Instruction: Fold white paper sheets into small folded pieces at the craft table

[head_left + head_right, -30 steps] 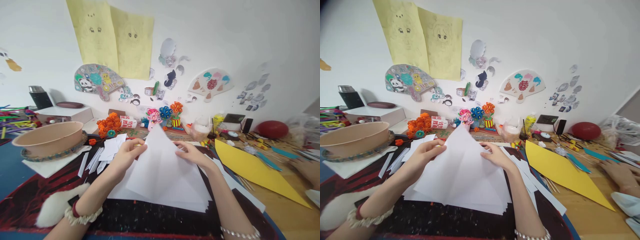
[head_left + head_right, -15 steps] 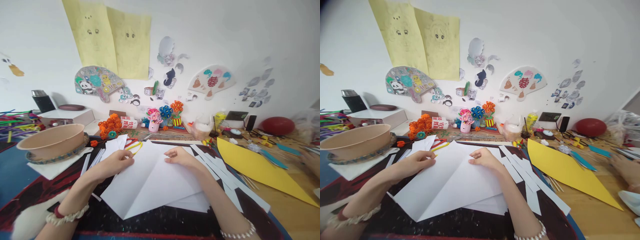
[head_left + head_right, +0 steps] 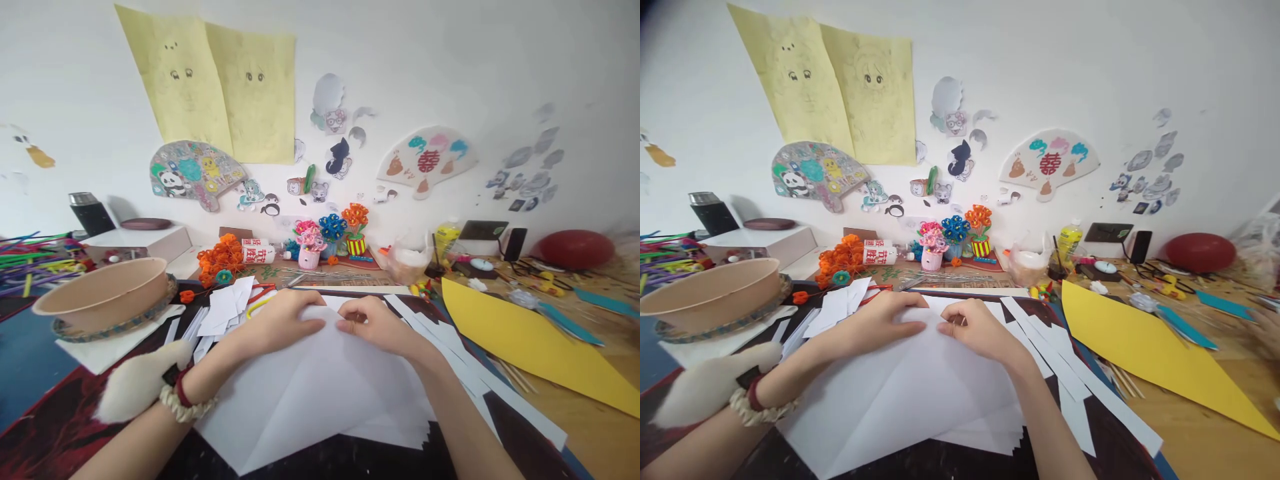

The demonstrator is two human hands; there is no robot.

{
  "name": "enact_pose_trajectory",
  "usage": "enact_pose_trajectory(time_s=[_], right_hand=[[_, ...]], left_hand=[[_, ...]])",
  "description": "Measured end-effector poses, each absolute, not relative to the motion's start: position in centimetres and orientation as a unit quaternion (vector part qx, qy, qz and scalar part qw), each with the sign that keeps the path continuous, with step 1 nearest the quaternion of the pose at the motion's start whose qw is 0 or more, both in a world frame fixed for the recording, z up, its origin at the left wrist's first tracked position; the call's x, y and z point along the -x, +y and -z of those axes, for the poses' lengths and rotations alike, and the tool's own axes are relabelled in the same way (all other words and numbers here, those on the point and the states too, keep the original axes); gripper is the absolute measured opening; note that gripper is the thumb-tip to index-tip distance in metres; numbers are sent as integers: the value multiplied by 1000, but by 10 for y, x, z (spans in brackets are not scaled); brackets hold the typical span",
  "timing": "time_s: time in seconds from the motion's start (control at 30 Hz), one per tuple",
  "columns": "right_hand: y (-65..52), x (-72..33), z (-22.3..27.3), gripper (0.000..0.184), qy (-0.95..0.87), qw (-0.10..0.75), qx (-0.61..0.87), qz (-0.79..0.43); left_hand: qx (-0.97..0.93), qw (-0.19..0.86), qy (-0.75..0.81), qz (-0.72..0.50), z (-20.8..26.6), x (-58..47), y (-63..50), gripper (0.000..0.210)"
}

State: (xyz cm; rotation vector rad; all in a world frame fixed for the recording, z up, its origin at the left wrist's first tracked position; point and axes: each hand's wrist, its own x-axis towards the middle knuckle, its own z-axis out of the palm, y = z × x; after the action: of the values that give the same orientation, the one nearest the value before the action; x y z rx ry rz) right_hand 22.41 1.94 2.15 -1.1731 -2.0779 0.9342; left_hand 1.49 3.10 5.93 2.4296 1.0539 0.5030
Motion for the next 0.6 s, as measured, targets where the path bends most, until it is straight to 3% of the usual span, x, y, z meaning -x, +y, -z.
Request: enact_pose_trajectory(time_s=[0.17, 0.27, 0.4, 0.5, 0.6], right_hand=[[17, -215, -32, 17, -758, 355, 477, -268], [16, -217, -47, 17, -737, 369, 448, -346], [15, -226, -58, 18, -725, 261, 405, -492], [18, -225, -45, 17, -741, 192, 387, -515], [21, -216, -25, 14, -741, 185, 391, -514]], left_hand=[[-804, 336, 456, -180, -82, -17, 37, 20], [-758, 421, 465, -179, -101, -16, 33, 22], [-701, 534, 450, -147, -99, -10, 23, 28], [-682, 543, 476, -115, -73, -2, 19, 27], [-685, 547, 467, -114, -46, 5, 21, 26]])
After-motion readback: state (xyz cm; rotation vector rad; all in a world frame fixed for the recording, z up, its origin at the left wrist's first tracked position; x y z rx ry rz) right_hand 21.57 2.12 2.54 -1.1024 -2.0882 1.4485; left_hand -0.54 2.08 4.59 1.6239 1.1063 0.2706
